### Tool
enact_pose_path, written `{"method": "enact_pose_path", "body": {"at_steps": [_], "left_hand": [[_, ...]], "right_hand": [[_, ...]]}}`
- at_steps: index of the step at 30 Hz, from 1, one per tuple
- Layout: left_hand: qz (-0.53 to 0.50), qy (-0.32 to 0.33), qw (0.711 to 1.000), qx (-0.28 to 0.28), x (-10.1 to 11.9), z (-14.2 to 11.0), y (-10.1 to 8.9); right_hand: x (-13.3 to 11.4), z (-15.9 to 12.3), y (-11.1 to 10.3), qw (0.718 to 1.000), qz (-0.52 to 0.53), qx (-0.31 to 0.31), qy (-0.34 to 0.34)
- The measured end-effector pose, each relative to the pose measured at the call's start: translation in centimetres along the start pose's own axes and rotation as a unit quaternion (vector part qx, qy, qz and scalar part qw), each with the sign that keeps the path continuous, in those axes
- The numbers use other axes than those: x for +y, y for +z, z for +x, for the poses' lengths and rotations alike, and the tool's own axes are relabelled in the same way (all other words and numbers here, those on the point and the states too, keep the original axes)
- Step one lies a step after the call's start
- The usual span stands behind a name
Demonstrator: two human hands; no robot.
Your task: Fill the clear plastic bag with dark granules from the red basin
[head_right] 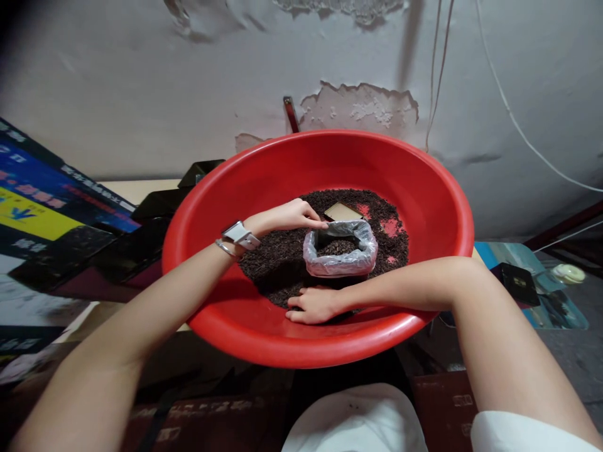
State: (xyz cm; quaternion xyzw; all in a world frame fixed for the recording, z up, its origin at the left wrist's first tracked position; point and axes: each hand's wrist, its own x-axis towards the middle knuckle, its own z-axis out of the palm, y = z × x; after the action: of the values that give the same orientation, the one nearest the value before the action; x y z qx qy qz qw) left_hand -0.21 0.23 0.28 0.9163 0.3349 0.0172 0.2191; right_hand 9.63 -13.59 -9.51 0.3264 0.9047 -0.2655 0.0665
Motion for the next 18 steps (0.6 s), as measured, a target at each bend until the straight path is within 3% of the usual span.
{"method": "enact_pose_path", "body": {"at_steps": [6,12,18], "left_hand": [[0.0,-0.001,1.0,-0.005,0.5,-0.2,-0.1],[-0.005,0.002,1.0,-0.001,0.4,-0.3,-0.1],[-0.021,-0.002,1.0,-0.003,0.4,-0.4,-0.1]], "right_hand": [[-1.1,-0.3,-1.5,0.994,-0.097,0.03,-0.033],[-4.2,-1.5,-4.5,0.981,-0.183,0.052,-0.041],[-6.0,-3.3,-7.2,0.969,-0.199,0.141,-0.043]]}}
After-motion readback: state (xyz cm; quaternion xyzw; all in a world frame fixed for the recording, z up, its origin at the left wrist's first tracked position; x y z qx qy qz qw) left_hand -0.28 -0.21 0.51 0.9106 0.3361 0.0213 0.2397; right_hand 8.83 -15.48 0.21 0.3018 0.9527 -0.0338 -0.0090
